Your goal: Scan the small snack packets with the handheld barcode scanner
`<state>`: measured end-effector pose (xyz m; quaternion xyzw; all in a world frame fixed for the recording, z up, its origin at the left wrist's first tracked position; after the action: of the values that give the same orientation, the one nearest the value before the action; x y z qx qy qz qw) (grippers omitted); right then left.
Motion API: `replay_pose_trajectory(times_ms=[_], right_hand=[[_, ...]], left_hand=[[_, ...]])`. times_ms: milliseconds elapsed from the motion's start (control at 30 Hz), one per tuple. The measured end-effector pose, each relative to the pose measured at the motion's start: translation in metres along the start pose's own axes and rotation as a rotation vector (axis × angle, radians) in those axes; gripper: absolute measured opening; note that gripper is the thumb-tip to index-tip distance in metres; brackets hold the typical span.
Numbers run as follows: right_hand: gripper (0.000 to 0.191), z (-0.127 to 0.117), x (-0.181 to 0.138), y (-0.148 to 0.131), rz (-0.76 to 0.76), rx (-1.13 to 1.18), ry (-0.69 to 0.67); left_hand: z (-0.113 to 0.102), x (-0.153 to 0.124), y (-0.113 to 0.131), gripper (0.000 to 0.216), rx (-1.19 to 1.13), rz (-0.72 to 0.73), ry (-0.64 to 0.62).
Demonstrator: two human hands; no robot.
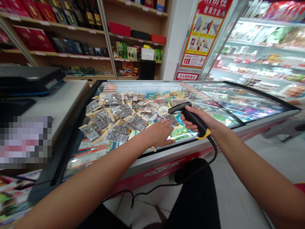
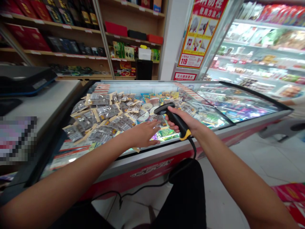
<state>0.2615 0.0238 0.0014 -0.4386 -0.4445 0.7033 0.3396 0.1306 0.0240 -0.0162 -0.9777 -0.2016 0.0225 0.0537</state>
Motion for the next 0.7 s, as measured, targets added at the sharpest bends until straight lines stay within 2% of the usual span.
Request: replay_pose_trajectory(times_ms=[100,233,367,433,500,600,700], right_hand=[[0.040,-0.017,0.001,-0.009,-0.069,-0.037,0.115],[0.031,-0.064,0.005,-0.034,-0.172,-0.304,0.459],[0.031,-0.095,0.020,-0.053,-0.157,-0.576,0.634],[0.032,-0.101,0.029,-0.059,-0.154,-0.669,0.663],[0.034,-0.103,0.040,-0.062,-0.153,-0.754,0.658],[0.034,-0.101,0.058,-0.060,-0.145,-0.837,0.567],[0.033,-0.094,0.069,-0.059,-0.174,-0.917,0.467]], left_hand=[[-0.008,0.000,-0.006,0.057,0.053,-0.079,0.110],[-0.008,-0.004,-0.018,0.054,0.134,-0.189,0.149],[0.000,-0.007,-0.021,0.066,0.167,-0.134,0.174],[0.001,-0.006,-0.024,0.066,0.186,-0.120,0.190],[0.001,-0.004,-0.031,0.056,0.211,-0.140,0.199],[-0.003,0.000,-0.048,0.041,0.251,-0.188,0.219],[-0.008,0.000,-0.065,0.036,0.271,-0.244,0.250]])
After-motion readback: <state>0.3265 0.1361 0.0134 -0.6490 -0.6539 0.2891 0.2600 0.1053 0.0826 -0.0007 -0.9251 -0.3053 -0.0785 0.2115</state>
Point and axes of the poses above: each hand's wrist, its own x-axis towards the middle knuckle, its own z-axis out of the palm, y = z × x, the point moved 7 cm from there along x, towards the middle knuckle, and after that the axes turned 6 degrees about -y, right-handed, at the moved point
